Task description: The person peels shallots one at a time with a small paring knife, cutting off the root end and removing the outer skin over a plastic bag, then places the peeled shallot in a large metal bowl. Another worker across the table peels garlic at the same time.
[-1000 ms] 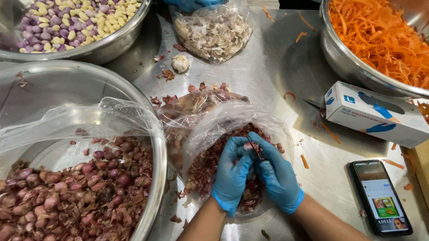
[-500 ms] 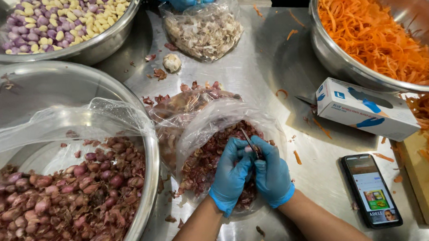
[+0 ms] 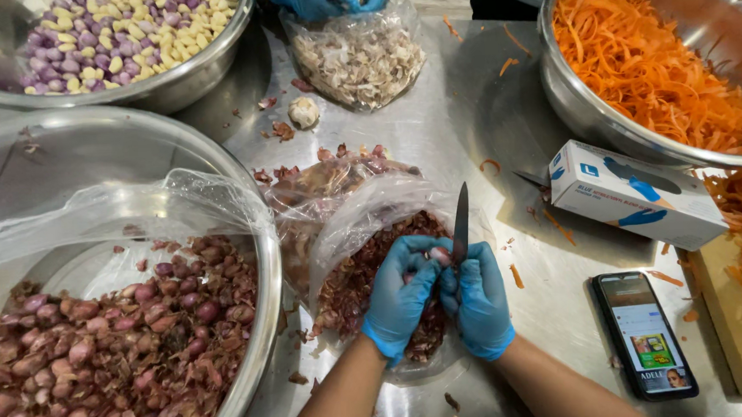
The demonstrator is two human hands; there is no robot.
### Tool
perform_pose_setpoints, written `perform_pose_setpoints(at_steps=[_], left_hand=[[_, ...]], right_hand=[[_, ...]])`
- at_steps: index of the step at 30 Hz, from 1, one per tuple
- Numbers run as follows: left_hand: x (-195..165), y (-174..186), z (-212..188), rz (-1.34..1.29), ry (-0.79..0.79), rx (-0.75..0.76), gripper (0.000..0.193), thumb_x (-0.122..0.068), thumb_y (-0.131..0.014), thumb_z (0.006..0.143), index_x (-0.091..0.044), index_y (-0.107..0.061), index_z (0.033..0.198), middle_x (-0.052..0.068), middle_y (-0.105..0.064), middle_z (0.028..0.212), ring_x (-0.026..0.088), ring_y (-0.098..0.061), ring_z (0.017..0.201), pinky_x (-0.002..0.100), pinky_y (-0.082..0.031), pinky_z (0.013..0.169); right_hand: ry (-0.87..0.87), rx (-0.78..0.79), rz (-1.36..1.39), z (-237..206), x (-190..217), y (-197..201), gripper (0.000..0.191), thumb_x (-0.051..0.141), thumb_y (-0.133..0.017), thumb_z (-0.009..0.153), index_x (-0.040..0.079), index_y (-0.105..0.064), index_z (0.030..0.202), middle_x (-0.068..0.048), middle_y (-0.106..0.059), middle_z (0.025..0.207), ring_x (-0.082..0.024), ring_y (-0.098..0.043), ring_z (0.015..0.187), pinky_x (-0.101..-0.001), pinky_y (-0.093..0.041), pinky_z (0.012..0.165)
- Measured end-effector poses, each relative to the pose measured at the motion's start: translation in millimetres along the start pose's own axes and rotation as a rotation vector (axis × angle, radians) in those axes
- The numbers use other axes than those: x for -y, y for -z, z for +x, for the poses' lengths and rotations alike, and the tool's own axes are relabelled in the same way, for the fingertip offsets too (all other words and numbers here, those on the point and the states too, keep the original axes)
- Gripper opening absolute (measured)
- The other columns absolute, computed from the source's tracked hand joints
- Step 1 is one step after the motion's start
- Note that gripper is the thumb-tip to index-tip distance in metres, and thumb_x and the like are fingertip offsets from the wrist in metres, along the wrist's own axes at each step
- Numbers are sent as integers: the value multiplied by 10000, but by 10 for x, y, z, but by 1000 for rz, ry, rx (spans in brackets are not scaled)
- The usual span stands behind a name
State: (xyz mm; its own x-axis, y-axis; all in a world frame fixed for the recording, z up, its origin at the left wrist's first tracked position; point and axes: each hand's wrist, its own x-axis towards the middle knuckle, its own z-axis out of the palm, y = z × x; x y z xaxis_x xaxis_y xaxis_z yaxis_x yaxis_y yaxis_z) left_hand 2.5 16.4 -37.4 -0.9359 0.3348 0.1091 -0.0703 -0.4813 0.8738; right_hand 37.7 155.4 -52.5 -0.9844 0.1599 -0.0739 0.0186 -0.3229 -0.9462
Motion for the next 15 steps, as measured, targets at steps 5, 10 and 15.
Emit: perform_pose_setpoints(at_steps=[5, 10, 15], left_hand=[[-128, -130, -64, 509, -182, -102, 214, -189, -575, 1050, -71, -684, 1192, 23, -683, 761, 99, -645, 620, 264, -525, 574], [-216, -125, -49, 536, -55, -39, 275, -286, -594, 1028, -92, -677, 1205, 36, -685, 729, 113, -642, 588, 292, -512, 563], [-185, 58, 2, 481, -34, 34, 269, -272, -605, 1043, -75, -687, 1206, 49, -703, 807, 84, -578, 711, 273, -506, 661]], right_hand=[[1, -35, -28, -33, 42, -70, 239, 256, -369, 1044, 99, -496, 1172, -8, -707, 1050, -114, -629, 684, -234, -420, 531], [104, 42, -164, -40, -15, -1, 244, 231, -389, 1113, 73, -538, 1224, -48, -695, 982, -72, -545, 668, -231, -470, 601], [86, 136, -285, 46, 44, 140, 283, 231, -441, 1114, 57, -510, 1326, -61, -700, 1006, -114, -564, 735, -254, -459, 654]])
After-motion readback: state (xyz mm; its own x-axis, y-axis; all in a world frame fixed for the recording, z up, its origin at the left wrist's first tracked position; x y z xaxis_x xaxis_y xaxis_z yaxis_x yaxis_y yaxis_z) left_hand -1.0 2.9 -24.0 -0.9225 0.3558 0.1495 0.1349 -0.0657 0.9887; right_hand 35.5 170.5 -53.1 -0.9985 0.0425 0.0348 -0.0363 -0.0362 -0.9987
